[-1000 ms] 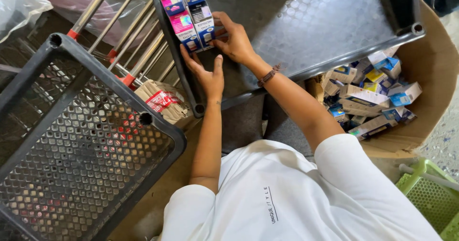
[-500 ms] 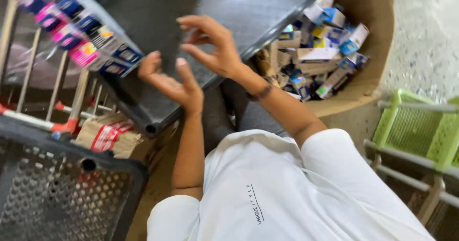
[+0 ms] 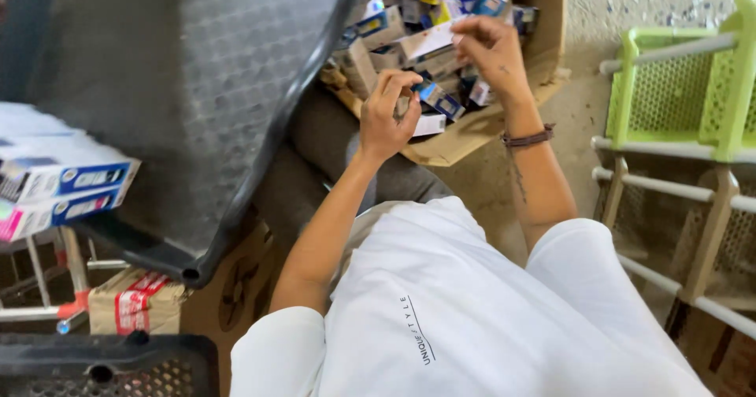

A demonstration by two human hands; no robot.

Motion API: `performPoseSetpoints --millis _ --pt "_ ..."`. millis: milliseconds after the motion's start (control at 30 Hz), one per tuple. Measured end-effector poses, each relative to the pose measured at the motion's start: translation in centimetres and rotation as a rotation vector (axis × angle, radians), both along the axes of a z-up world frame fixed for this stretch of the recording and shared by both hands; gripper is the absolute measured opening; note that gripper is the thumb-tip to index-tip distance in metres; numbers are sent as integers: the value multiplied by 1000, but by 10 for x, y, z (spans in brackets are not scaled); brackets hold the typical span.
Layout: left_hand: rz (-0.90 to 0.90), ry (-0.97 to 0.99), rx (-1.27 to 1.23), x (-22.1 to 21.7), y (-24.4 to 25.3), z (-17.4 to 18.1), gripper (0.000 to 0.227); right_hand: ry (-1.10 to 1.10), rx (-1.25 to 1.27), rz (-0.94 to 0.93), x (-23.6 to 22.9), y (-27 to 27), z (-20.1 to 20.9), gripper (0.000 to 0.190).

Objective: The person repeatedly picks small Epson printer ink boxes from a cardboard bin and places them in a neat vertical stack on a black plastic tray. The person handles the boxes one at a time, aligning them as they build the stack.

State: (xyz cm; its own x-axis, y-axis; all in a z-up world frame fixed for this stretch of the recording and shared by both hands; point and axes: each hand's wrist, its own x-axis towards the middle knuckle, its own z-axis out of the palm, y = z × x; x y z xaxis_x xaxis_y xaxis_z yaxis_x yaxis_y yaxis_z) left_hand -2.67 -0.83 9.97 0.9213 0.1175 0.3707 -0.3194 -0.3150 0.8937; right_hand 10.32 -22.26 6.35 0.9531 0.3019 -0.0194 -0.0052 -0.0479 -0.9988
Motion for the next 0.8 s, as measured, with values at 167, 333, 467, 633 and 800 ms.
performPoseSetpoints --millis 167,333,467,633,800 --pt "-96 107 3 17 -19 -29 27 82 -253 165 4 -40 -64 19" --pt "-47 359 533 17 -18 -64 40 -148 -1019 269 23 -68 -115 22" --pt "-46 428 794 14 -24 -87 25 -124 -1008 295 29 -69 -104 26" --pt "-47 476 856 14 -24 -96 25 224 -1116 287 30 -69 -54 55" --pt "-65 500 846 16 -24 -94 32 -411 -743 -30 48 -115 -103 44"
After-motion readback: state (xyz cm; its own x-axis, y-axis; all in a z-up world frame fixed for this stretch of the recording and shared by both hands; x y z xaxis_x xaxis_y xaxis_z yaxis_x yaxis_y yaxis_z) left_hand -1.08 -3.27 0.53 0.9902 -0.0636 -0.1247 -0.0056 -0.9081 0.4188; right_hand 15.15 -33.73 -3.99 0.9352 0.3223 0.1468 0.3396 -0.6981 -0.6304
